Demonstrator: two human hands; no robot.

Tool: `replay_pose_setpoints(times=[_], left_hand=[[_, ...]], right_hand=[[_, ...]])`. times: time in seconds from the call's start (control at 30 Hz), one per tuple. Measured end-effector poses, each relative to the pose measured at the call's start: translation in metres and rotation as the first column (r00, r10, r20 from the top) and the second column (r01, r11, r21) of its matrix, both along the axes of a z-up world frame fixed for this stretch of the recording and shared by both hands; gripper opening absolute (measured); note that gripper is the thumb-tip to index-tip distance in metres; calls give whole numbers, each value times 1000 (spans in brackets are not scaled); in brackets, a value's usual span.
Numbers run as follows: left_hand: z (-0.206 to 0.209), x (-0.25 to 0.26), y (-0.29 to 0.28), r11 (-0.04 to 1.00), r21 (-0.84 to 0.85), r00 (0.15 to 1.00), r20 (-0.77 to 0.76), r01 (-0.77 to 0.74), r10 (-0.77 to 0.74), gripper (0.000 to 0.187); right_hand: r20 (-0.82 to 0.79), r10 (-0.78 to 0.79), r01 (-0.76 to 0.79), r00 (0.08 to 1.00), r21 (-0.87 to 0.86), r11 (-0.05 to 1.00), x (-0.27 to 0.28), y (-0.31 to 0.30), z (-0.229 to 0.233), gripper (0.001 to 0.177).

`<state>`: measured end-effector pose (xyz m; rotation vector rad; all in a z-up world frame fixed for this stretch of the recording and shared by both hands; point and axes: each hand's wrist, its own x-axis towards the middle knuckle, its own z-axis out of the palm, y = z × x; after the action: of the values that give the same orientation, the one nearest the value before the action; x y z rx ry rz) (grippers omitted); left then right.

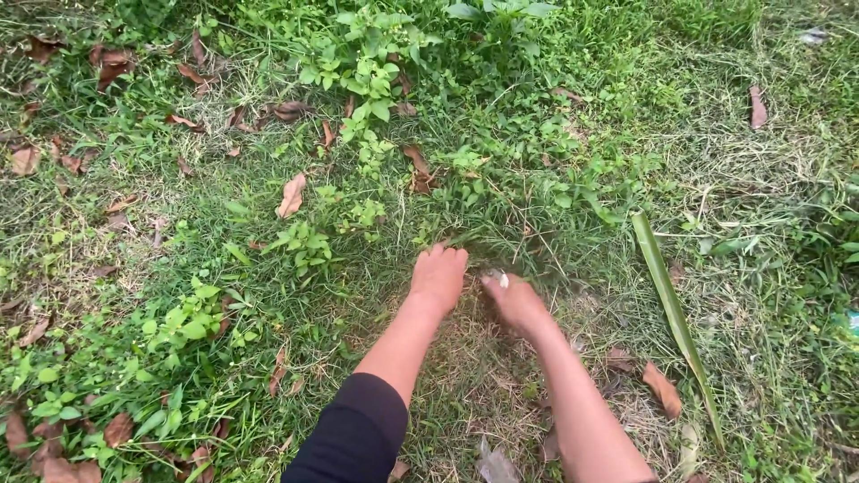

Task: The person pulls weeds and trims grass by hand using pruning shears in a garden area.

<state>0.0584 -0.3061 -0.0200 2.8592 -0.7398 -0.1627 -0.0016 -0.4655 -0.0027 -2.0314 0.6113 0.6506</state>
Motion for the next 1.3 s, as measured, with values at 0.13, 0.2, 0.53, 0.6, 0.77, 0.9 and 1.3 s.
replay_pose_setpoints(times=[0.13,0.2,0.53,0.6,0.77,0.9,1.3], left_hand=[[6,1,4,999,-38,999,-43,-30,29,21],[3,-1,4,998,-44,997,-66,-49,46,22],[1,1,7,994,-86,996,-64,-62,57,21],[-5,-1,7,991,-116,996,-65,-64,57,21],[7,-5,18,980,-176,996,-40,-89,84,20],[18,-9,30,961,-203,972,-183,-186,149,14],[4,-10,49,947,-280,983,-135,-156,122,28]], right_hand=[[87,166,-145,982,-204,968,-21,-16,-5,43],[-121,-24,60,992,303,951,-34,-17,7,36],[-49,-51,65,997,367,928,25,-1,-4,32],[-59,31,-9,998,327,945,35,-2,-8,36],[51,355,-336,933,-220,916,20,-4,9,58],[-146,218,-196,965,153,969,-4,21,58,55],[75,138,-140,988,30,990,31,35,-8,53]])
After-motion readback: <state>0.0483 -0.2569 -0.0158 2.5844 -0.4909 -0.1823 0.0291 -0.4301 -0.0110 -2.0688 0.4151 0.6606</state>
